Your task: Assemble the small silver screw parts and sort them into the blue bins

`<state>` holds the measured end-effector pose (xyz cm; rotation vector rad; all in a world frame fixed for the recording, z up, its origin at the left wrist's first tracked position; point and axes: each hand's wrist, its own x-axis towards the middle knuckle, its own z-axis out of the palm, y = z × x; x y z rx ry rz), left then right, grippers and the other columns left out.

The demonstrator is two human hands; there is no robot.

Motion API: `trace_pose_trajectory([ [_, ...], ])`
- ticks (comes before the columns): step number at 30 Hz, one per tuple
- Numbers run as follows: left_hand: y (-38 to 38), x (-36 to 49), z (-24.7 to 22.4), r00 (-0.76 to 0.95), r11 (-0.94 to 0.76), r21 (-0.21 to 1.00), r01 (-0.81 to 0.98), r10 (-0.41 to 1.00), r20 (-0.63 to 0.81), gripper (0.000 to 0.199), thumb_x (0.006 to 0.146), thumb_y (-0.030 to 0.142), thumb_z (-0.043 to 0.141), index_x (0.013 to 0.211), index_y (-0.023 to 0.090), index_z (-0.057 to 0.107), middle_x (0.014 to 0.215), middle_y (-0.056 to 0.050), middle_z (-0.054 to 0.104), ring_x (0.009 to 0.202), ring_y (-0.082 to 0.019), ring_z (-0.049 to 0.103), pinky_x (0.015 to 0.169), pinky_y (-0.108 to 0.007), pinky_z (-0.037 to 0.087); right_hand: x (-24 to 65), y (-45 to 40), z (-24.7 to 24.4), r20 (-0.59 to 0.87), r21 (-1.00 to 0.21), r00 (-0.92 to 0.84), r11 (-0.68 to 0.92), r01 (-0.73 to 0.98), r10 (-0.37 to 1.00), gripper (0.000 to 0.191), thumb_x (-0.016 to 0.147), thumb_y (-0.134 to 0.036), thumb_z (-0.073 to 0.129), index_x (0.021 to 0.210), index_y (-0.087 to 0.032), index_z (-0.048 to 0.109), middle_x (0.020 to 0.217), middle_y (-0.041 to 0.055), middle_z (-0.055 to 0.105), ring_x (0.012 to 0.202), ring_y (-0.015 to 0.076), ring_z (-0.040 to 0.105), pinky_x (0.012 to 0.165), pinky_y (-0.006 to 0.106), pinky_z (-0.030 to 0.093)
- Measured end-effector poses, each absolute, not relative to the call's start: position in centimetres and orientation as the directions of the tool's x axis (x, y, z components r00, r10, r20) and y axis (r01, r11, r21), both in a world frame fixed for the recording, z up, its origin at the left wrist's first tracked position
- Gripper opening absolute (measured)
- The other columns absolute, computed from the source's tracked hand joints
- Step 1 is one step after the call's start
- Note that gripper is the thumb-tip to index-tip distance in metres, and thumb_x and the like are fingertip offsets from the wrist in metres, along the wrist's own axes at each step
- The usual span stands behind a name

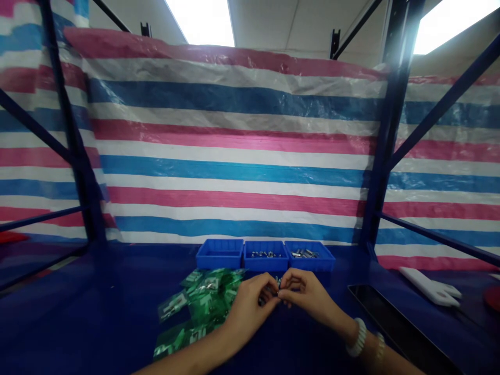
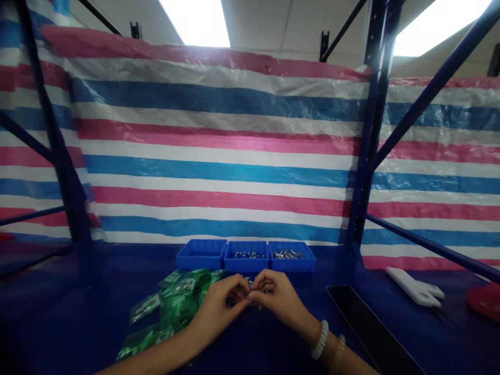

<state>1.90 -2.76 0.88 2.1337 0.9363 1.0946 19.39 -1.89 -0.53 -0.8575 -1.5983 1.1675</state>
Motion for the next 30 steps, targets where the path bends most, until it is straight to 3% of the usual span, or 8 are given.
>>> trace_pose_trajectory([
  [5, -2.5, 1.7, 1.3, 0.39, -0.612, 0.721, 0.325, 0.781, 0.488, 0.007, 0.075, 0.01, 0.059, 0.077, 0.016, 0.061, 0.074, -0.001, 0.063, 0.066, -0.014, 0.062, 0.06, -0.021, 0.046, 19.5, -2.2, -0.2, 0.311, -0.942, -0.321, 0.336, 0.025, 0.895, 0.018, 0.07, -0.023, 0.073, 0.079, -0.015, 0.06, 0.071, 0.0002, 0.064, 0.062, 0.0145, 0.064, 0.059, 0.027, 0.052],
  [9, -2.5, 1.7, 1.4, 0.388, -0.595, 0.739, 0.316, 0.792, 0.472, 0.006, 0.075, 0.011, 0.059, 0.078, 0.016, 0.061, 0.071, -0.001, 0.063, 0.065, -0.014, 0.062, 0.06, -0.022, 0.047, 19.7, -2.5, 0.1, 0.35, -0.902, -0.308, 0.407, 0.144, 0.885, 0.014, 0.075, -0.024, 0.068, 0.084, -0.015, 0.064, 0.076, 0.002, 0.065, 0.066, 0.0154, 0.064, 0.062, 0.027, 0.053],
  [14, -2.4, 1.9, 0.6, 0.386, -0.539, 0.798, 0.268, 0.819, 0.424, 0.01, 0.075, 0.013, 0.059, 0.084, 0.016, 0.059, 0.073, -0.002, 0.066, 0.066, -0.015, 0.063, 0.06, -0.024, 0.049, 19.6, -3.3, 0.9, 0.516, -0.7, -0.271, 0.582, 0.413, 0.813, 0.008, 0.08, -0.023, 0.062, 0.083, -0.017, 0.067, 0.08, 0.0038, 0.068, 0.07, 0.0162, 0.064, 0.065, 0.026, 0.05],
  [18, -2.5, 2.3, 0.3, 0.359, -0.481, 0.851, 0.21, 0.848, 0.391, 0.016, 0.071, 0.01, 0.06, 0.086, 0.016, 0.058, 0.075, -0.003, 0.066, 0.066, -0.015, 0.063, 0.06, -0.023, 0.049, 19.4, -3.7, 1.0, 0.565, -0.616, -0.265, 0.613, 0.494, 0.781, 0.011, 0.083, -0.026, 0.06, 0.08, -0.018, 0.067, 0.074, 0.0024, 0.067, 0.065, 0.0152, 0.06, 0.062, 0.026, 0.046],
  [24, -3.0, 2.5, 0.6, 0.292, -0.475, 0.861, 0.18, 0.862, 0.414, 0.009, 0.075, 0.018, 0.061, 0.083, 0.014, 0.062, 0.075, -0.004, 0.066, 0.067, -0.016, 0.063, 0.063, -0.025, 0.051, 19.3, -3.6, 0.5, 0.493, -0.702, -0.264, 0.558, 0.443, 0.829, 0.024, 0.089, -0.031, 0.051, 0.075, -0.017, 0.065, 0.07, 0.0014, 0.063, 0.062, 0.0141, 0.055, 0.057, 0.024, 0.04],
  [30, -1.9, 2.0, 1.8, 0.266, -0.644, 0.7, 0.308, 0.765, 0.586, 0.012, 0.078, 0.018, 0.059, 0.084, 0.017, 0.069, 0.076, -0.003, 0.064, 0.068, -0.015, 0.062, 0.063, -0.024, 0.049, 19.2, -3.2, 0.3, 0.39, -0.83, -0.369, 0.496, 0.254, 0.843, 0.016, 0.086, -0.026, 0.053, 0.087, -0.018, 0.066, 0.081, 0.0023, 0.066, 0.071, 0.0155, 0.059, 0.062, 0.024, 0.044],
])
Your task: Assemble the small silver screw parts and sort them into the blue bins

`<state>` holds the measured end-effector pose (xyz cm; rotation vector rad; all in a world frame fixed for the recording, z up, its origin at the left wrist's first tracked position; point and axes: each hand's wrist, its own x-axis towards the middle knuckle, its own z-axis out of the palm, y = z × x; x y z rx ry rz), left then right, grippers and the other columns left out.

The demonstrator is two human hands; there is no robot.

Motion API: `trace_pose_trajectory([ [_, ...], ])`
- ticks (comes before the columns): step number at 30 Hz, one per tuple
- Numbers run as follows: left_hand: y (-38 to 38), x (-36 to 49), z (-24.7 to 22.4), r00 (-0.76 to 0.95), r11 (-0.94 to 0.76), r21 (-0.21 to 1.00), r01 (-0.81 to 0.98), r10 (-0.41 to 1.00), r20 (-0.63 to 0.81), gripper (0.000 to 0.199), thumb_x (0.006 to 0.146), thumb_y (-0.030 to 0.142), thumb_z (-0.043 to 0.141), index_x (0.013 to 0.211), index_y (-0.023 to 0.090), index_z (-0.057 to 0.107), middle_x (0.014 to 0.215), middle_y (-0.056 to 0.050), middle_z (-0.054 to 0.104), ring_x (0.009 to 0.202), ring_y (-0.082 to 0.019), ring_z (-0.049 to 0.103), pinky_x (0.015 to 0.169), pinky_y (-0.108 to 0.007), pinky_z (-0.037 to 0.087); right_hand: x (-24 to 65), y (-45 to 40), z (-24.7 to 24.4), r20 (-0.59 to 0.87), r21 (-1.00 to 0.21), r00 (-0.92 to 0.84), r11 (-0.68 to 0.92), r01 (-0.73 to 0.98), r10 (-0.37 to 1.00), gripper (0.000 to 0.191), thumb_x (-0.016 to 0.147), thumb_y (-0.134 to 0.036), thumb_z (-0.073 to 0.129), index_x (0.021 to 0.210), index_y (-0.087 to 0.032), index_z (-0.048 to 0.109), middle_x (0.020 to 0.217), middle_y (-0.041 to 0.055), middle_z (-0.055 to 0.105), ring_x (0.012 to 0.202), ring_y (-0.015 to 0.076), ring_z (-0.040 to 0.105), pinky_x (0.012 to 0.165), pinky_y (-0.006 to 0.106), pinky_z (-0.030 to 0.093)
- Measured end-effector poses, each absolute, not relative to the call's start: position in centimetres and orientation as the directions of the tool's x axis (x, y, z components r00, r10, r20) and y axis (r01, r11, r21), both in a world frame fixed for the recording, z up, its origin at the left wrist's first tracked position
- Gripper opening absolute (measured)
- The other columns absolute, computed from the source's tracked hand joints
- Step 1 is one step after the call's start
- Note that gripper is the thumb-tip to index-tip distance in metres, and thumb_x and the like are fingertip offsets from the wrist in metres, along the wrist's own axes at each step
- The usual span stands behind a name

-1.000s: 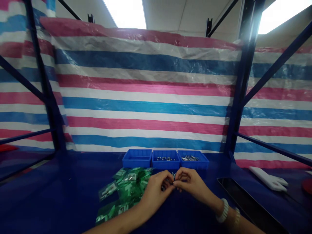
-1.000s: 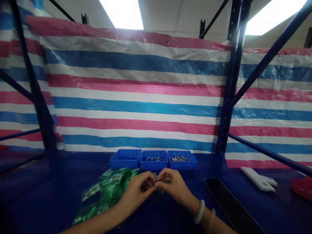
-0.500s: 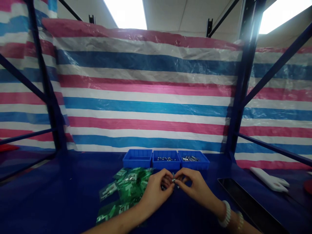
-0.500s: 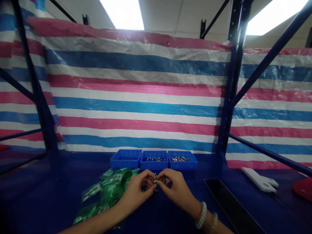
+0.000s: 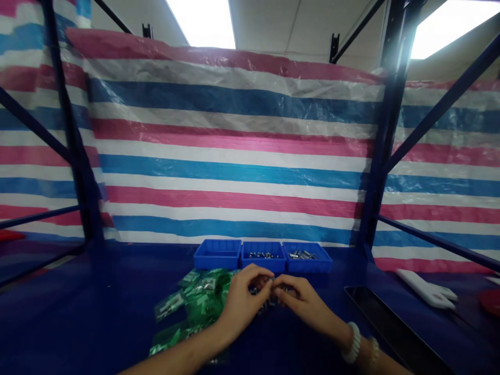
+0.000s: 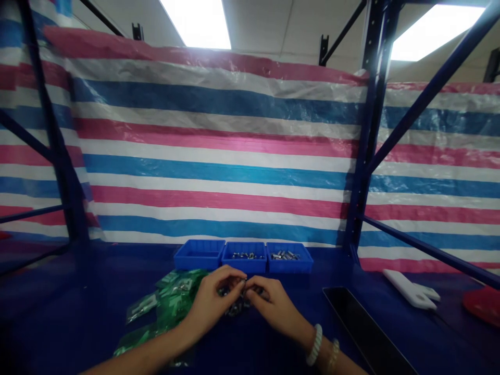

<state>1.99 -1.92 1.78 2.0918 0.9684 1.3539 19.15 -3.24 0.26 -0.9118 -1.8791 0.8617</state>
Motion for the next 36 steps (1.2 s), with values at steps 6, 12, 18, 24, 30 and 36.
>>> trace_pose_trajectory([
  [6, 4.0, 2.3, 3.3, 0.298, -0.713, 0.504, 0.488, 0.678, 0.672, 0.026, 0.077, 0.008, 0.053, 0.094, 0.018, 0.069, 0.087, -0.004, 0.066, 0.078, -0.016, 0.061, 0.074, -0.029, 0.05, 19.8, -1.5, -0.8, 0.434, -0.732, -0.215, 0.482, 0.482, 0.875, 0.015, 0.08, -0.017, 0.054, 0.085, -0.015, 0.068, 0.066, 0.001, 0.063, 0.059, 0.0141, 0.054, 0.056, 0.024, 0.041],
  [12, 5.5, 1.4, 1.9, 0.321, -0.692, 0.489, 0.531, 0.699, 0.639, 0.039, 0.072, 0.0, 0.048, 0.102, 0.018, 0.066, 0.097, -0.006, 0.067, 0.081, -0.017, 0.063, 0.077, -0.032, 0.05, 20.6, -0.6, -2.3, 0.446, -0.49, -0.29, 0.502, 0.713, 0.847, 0.017, 0.07, -0.009, 0.059, 0.081, -0.018, 0.069, 0.079, 0.0038, 0.066, 0.079, 0.02, 0.059, 0.073, 0.031, 0.043],
  [18, 1.4, 0.2, 1.8, 0.345, -0.686, 0.563, 0.46, 0.723, 0.599, 0.034, 0.073, 0.005, 0.048, 0.098, 0.021, 0.064, 0.095, -0.003, 0.069, 0.082, -0.017, 0.064, 0.075, -0.029, 0.05, 20.1, -1.1, -1.9, 0.456, -0.525, -0.279, 0.508, 0.683, 0.845, 0.015, 0.067, -0.006, 0.059, 0.072, -0.018, 0.066, 0.077, 0.0025, 0.064, 0.074, 0.0174, 0.059, 0.07, 0.028, 0.044],
  [24, -1.7, 1.5, 1.4, 0.389, -0.548, 0.764, 0.342, 0.822, 0.416, 0.02, 0.075, 0.013, 0.053, 0.091, 0.017, 0.065, 0.085, -0.004, 0.069, 0.073, -0.017, 0.064, 0.064, -0.025, 0.048, 19.3, -2.4, 0.1, 0.553, -0.671, -0.178, 0.562, 0.484, 0.814, 0.008, 0.074, -0.013, 0.06, 0.078, -0.017, 0.065, 0.071, 0.0011, 0.065, 0.066, 0.0155, 0.06, 0.064, 0.026, 0.046],
  [30, -2.2, 1.9, 0.8, 0.385, -0.422, 0.872, 0.247, 0.869, 0.312, 0.019, 0.075, 0.014, 0.055, 0.091, 0.015, 0.064, 0.072, -0.003, 0.065, 0.066, -0.015, 0.061, 0.06, -0.024, 0.046, 19.0, -3.2, 0.5, 0.609, -0.663, -0.177, 0.618, 0.423, 0.773, 0.01, 0.075, -0.014, 0.06, 0.08, -0.019, 0.066, 0.074, 0.0015, 0.066, 0.07, 0.0163, 0.061, 0.067, 0.027, 0.047],
  [36, -2.5, 2.1, 0.6, 0.353, -0.367, 0.917, 0.154, 0.887, 0.296, 0.019, 0.072, 0.014, 0.06, 0.091, 0.015, 0.062, 0.079, -0.004, 0.066, 0.071, -0.016, 0.062, 0.063, -0.025, 0.048, 19.0, -3.4, 0.6, 0.547, -0.723, -0.136, 0.548, 0.42, 0.826, 0.008, 0.078, -0.026, 0.065, 0.077, -0.019, 0.065, 0.072, 0.0011, 0.065, 0.067, 0.0162, 0.059, 0.063, 0.026, 0.045],
])
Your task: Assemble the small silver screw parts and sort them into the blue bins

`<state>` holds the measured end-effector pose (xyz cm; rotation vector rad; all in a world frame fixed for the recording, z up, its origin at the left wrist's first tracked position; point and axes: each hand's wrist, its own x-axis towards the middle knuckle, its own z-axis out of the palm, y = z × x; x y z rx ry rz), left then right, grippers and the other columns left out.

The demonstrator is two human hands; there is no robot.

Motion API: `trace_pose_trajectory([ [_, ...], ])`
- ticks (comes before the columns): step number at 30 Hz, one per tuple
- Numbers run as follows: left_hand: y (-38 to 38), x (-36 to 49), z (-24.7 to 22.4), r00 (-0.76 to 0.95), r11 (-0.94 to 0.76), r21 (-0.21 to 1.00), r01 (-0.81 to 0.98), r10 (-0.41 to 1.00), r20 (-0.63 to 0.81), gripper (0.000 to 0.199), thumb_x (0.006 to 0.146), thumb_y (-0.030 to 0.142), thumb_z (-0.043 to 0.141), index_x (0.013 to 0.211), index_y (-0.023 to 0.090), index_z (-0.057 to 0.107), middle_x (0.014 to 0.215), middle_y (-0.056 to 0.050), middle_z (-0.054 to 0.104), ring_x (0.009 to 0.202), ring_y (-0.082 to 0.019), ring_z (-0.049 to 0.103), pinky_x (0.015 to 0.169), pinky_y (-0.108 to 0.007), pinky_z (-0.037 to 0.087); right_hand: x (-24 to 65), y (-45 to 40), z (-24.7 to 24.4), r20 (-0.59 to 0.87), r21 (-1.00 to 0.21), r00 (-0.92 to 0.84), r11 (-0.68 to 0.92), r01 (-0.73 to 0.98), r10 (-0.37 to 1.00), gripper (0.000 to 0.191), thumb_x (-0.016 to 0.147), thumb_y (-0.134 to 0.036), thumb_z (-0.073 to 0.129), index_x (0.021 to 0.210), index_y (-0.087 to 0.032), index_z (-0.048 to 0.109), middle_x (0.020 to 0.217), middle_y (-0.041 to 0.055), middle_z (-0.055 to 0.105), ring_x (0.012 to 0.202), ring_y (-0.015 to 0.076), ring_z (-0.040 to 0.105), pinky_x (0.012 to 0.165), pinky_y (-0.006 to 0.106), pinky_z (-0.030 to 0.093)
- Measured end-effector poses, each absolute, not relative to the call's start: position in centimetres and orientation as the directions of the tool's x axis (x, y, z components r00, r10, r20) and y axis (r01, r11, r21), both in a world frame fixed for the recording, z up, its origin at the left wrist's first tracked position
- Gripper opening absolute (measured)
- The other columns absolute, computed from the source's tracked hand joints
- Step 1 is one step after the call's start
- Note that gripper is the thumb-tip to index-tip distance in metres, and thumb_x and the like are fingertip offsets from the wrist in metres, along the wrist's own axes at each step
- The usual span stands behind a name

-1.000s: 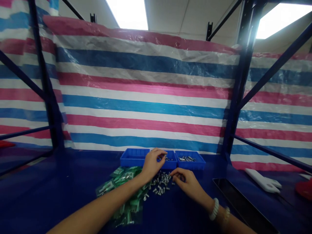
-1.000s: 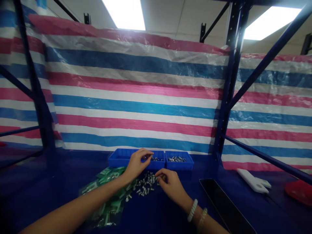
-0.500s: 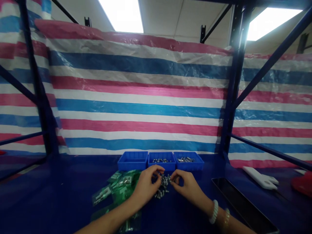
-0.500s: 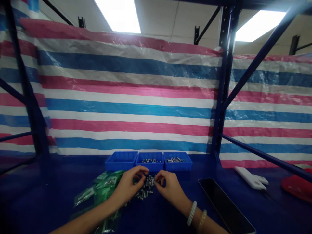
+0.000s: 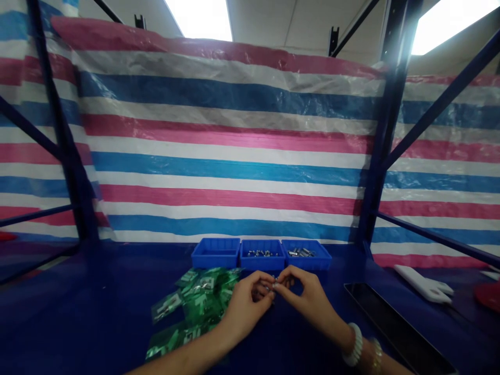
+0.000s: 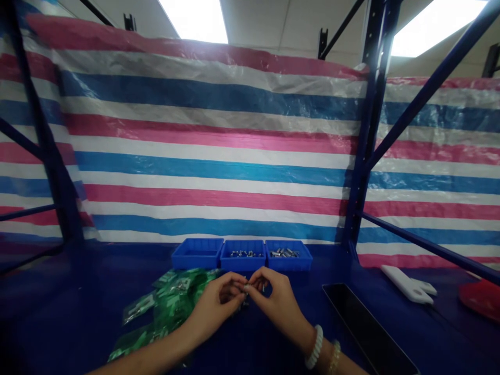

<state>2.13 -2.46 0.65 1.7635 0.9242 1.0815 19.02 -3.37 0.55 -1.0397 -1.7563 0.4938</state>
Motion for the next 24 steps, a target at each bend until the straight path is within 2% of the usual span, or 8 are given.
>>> trace_pose_trajectory([
  [5, -2.9, 2.5, 1.0, 0.291, -0.378, 0.92, 0.107, 0.896, 0.335, 0.015, 0.072, 0.018, 0.064, 0.087, 0.015, 0.062, 0.079, -0.004, 0.065, 0.07, -0.015, 0.061, 0.065, -0.026, 0.049, 19.0, -3.3, 0.4, 0.503, -0.752, -0.141, 0.512, 0.415, 0.853, 0.022, 0.084, -0.036, 0.059, 0.072, -0.017, 0.061, 0.065, -0.0002, 0.059, 0.06, 0.0135, 0.051, 0.058, 0.024, 0.04],
  [10, -3.4, 2.6, 1.1, 0.267, -0.428, 0.897, 0.116, 0.883, 0.386, 0.012, 0.077, 0.025, 0.062, 0.083, 0.014, 0.063, 0.075, -0.004, 0.066, 0.07, -0.017, 0.063, 0.065, -0.027, 0.051, 18.7, -3.3, 0.0, 0.43, -0.832, -0.25, 0.489, 0.263, 0.867, 0.034, 0.088, -0.043, 0.051, 0.07, -0.017, 0.061, 0.065, 0.0006, 0.059, 0.063, 0.0142, 0.055, 0.06, 0.025, 0.042],
  [13, -3.1, 2.5, 1.0, 0.258, -0.527, 0.83, 0.183, 0.84, 0.477, 0.009, 0.078, 0.022, 0.061, 0.084, 0.015, 0.063, 0.076, -0.004, 0.065, 0.069, -0.017, 0.063, 0.065, -0.027, 0.051, 18.7, -2.9, -0.2, 0.4, -0.864, -0.304, 0.467, 0.19, 0.864, 0.033, 0.087, -0.044, 0.052, 0.073, -0.017, 0.063, 0.065, 0.0004, 0.06, 0.064, 0.0148, 0.056, 0.061, 0.025, 0.044],
  [16, -1.3, 2.5, 1.7, 0.257, -0.639, 0.716, 0.282, 0.769, 0.585, 0.007, 0.078, 0.017, 0.059, 0.083, 0.017, 0.064, 0.079, -0.003, 0.065, 0.073, -0.016, 0.063, 0.068, -0.026, 0.051, 19.2, -2.0, -0.5, 0.402, -0.876, -0.269, 0.453, 0.164, 0.875, 0.026, 0.084, -0.04, 0.056, 0.083, -0.017, 0.067, 0.072, 0.0021, 0.066, 0.068, 0.0162, 0.06, 0.064, 0.026, 0.046],
  [18, 1.0, 2.6, 2.5, 0.242, -0.684, 0.644, 0.343, 0.726, 0.643, 0.011, 0.08, 0.014, 0.056, 0.086, 0.017, 0.064, 0.082, -0.003, 0.066, 0.077, -0.016, 0.063, 0.07, -0.026, 0.052, 19.7, -1.3, -0.8, 0.409, -0.867, -0.192, 0.445, 0.224, 0.892, 0.023, 0.083, -0.035, 0.055, 0.089, -0.017, 0.068, 0.077, 0.0038, 0.068, 0.068, 0.0166, 0.06, 0.064, 0.027, 0.046],
  [20, 3.4, 2.8, 3.3, 0.239, -0.703, 0.576, 0.417, 0.696, 0.677, 0.015, 0.079, 0.01, 0.054, 0.087, 0.017, 0.065, 0.085, -0.003, 0.066, 0.08, -0.016, 0.063, 0.075, -0.029, 0.051, 20.2, -0.7, -1.1, 0.432, -0.813, -0.124, 0.445, 0.375, 0.893, 0.021, 0.083, -0.028, 0.052, 0.089, -0.016, 0.068, 0.075, 0.0043, 0.068, 0.063, 0.0162, 0.059, 0.06, 0.026, 0.044],
  [24, 6.1, 2.9, 3.8, 0.247, -0.686, 0.545, 0.482, 0.703, 0.667, 0.026, 0.068, 0.002, 0.058, 0.087, 0.017, 0.067, 0.086, -0.004, 0.067, 0.081, -0.02, 0.061, 0.079, -0.038, 0.05, 21.0, -0.3, -1.6, 0.518, -0.576, -0.123, 0.451, 0.682, 0.847, 0.016, 0.077, -0.015, 0.053, 0.085, -0.016, 0.067, 0.074, 0.0042, 0.065, 0.069, 0.0177, 0.058, 0.066, 0.028, 0.043],
])
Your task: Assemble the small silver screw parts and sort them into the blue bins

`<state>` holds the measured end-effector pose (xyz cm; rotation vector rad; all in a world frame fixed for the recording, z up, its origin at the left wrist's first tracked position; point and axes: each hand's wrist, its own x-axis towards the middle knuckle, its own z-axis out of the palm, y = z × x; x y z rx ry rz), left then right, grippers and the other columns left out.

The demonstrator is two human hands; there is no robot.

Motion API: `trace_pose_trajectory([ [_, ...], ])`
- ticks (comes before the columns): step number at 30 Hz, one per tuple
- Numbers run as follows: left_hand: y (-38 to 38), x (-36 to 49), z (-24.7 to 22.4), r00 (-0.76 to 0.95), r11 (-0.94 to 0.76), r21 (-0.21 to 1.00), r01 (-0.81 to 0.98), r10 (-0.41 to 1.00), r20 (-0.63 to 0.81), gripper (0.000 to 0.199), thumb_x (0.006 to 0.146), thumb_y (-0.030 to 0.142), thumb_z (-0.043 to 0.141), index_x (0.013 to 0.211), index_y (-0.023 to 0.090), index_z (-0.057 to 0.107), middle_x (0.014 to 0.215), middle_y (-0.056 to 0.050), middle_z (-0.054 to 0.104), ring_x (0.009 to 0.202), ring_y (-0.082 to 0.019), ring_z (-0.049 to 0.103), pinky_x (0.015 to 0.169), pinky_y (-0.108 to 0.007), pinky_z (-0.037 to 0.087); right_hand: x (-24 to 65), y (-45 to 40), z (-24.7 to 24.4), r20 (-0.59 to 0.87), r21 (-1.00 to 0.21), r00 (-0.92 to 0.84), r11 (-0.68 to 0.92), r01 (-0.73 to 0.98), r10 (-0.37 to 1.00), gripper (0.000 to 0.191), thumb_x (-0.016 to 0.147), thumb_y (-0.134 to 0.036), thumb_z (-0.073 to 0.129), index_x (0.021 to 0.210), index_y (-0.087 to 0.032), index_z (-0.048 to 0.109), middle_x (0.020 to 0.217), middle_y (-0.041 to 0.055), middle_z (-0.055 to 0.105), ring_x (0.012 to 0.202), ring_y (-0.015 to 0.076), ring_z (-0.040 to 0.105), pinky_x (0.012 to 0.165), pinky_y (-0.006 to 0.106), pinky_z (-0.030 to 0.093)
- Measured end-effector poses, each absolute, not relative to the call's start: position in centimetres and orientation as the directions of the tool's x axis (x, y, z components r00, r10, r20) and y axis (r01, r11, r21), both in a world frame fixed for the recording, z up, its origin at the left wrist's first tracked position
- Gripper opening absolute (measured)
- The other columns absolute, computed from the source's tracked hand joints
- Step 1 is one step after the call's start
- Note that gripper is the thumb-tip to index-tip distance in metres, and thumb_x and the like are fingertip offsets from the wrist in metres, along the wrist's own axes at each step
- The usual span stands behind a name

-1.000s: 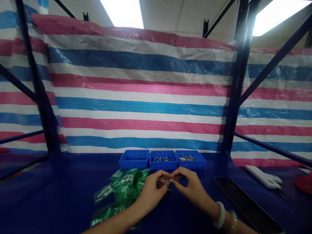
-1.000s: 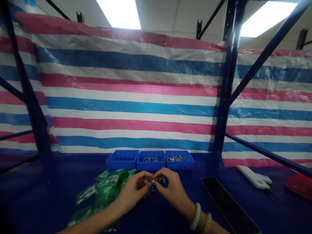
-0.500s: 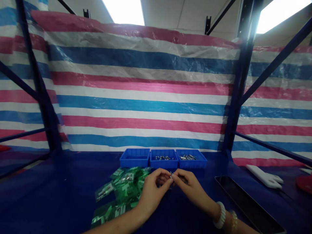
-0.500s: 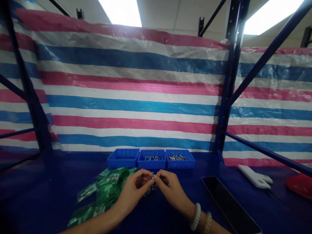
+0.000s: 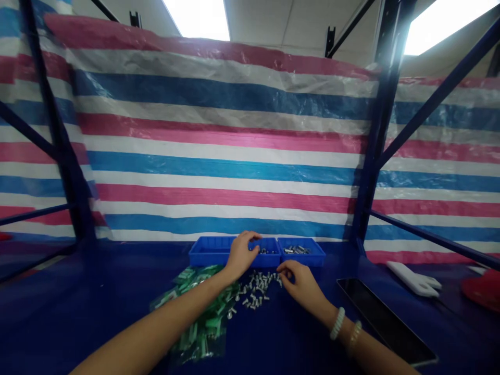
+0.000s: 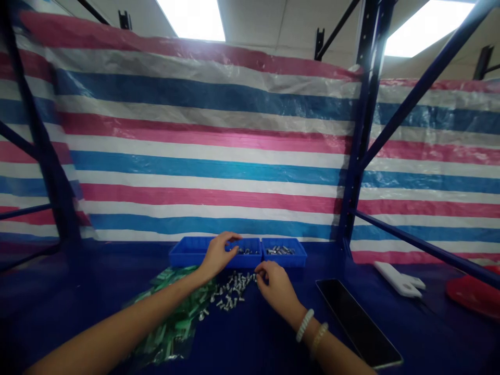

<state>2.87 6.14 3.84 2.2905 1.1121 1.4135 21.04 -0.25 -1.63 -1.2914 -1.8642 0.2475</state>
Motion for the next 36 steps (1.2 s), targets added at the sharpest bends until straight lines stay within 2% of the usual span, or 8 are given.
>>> trace_pose_trajectory([
  [4, 4.1, 2.3, 3.3, 0.286, -0.689, 0.53, 0.495, 0.705, 0.649, 0.03, 0.067, 0.001, 0.056, 0.09, 0.019, 0.066, 0.09, -0.004, 0.068, 0.087, -0.021, 0.062, 0.08, -0.038, 0.049, 21.3, -0.2, -2.1, 0.448, -0.493, -0.14, 0.375, 0.785, 0.883, 0.005, 0.074, -0.018, 0.061, 0.076, -0.016, 0.065, 0.076, 0.006, 0.063, 0.075, 0.0215, 0.058, 0.07, 0.032, 0.044],
  [10, -0.8, 1.5, 2.6, 0.29, -0.668, 0.595, 0.447, 0.737, 0.61, 0.026, 0.071, 0.005, 0.053, 0.089, 0.02, 0.065, 0.089, -0.002, 0.068, 0.085, -0.019, 0.062, 0.076, -0.032, 0.048, 21.3, 0.0, -2.4, 0.413, -0.559, -0.132, 0.365, 0.744, 0.901, 0.004, 0.071, -0.012, 0.063, 0.075, -0.015, 0.064, 0.074, 0.005, 0.064, 0.07, 0.0192, 0.06, 0.065, 0.029, 0.046],
  [12, -1.6, 1.6, 2.3, 0.274, -0.654, 0.63, 0.419, 0.752, 0.599, 0.024, 0.072, 0.006, 0.052, 0.088, 0.02, 0.064, 0.088, -0.002, 0.068, 0.083, -0.018, 0.062, 0.075, -0.031, 0.048, 21.0, 0.0, -2.1, 0.413, -0.62, -0.143, 0.393, 0.679, 0.899, 0.008, 0.077, -0.013, 0.06, 0.083, -0.015, 0.064, 0.075, 0.0039, 0.066, 0.069, 0.0168, 0.062, 0.064, 0.026, 0.049],
  [15, -2.4, 1.8, 2.0, 0.292, -0.642, 0.67, 0.373, 0.766, 0.573, 0.025, 0.072, 0.006, 0.051, 0.089, 0.019, 0.063, 0.087, -0.002, 0.067, 0.082, -0.018, 0.062, 0.074, -0.03, 0.048, 20.6, -0.6, -1.3, 0.458, -0.753, -0.175, 0.484, 0.446, 0.872, 0.012, 0.081, -0.018, 0.058, 0.091, -0.015, 0.064, 0.083, 0.005, 0.068, 0.076, 0.0167, 0.066, 0.069, 0.026, 0.052],
  [18, -2.7, 2.1, 1.8, 0.305, -0.584, 0.748, 0.315, 0.809, 0.503, 0.024, 0.071, 0.005, 0.05, 0.088, 0.017, 0.062, 0.083, -0.003, 0.065, 0.076, -0.017, 0.062, 0.067, -0.028, 0.048, 20.2, -1.5, -0.5, 0.556, -0.747, -0.198, 0.59, 0.306, 0.807, 0.012, 0.083, -0.02, 0.059, 0.09, -0.018, 0.068, 0.088, 0.0054, 0.069, 0.082, 0.0181, 0.066, 0.075, 0.029, 0.052],
  [23, -3.0, 2.4, 1.5, 0.283, -0.467, 0.858, 0.212, 0.87, 0.403, 0.018, 0.071, 0.008, 0.054, 0.087, 0.016, 0.058, 0.078, -0.002, 0.06, 0.069, -0.015, 0.059, 0.058, -0.024, 0.046, 19.7, -2.8, 0.3, 0.681, -0.635, -0.186, 0.697, 0.332, 0.708, 0.014, 0.084, -0.017, 0.059, 0.09, -0.022, 0.071, 0.087, 0.004, 0.069, 0.083, 0.0175, 0.064, 0.076, 0.029, 0.049],
  [29, -3.8, 2.8, 1.4, 0.285, -0.394, 0.909, 0.134, 0.894, 0.346, 0.018, 0.071, 0.013, 0.06, 0.089, 0.016, 0.056, 0.081, -0.003, 0.062, 0.068, -0.014, 0.059, 0.059, -0.024, 0.047, 19.5, -3.5, 0.6, 0.685, -0.626, -0.163, 0.688, 0.367, 0.71, 0.002, 0.079, -0.02, 0.067, 0.081, -0.019, 0.067, 0.077, 0.002, 0.066, 0.072, 0.0161, 0.061, 0.068, 0.027, 0.047],
  [36, -3.9, 3.1, 1.2, 0.235, -0.413, 0.904, 0.111, 0.895, 0.38, 0.009, 0.074, 0.02, 0.063, 0.081, 0.016, 0.058, 0.079, -0.003, 0.064, 0.07, -0.015, 0.062, 0.061, -0.024, 0.048, 19.3, -3.6, 0.4, 0.641, -0.649, -0.126, 0.622, 0.438, 0.757, 0.013, 0.082, -0.027, 0.064, 0.074, -0.017, 0.063, 0.07, 0.0011, 0.062, 0.066, 0.0148, 0.055, 0.061, 0.025, 0.042],
])
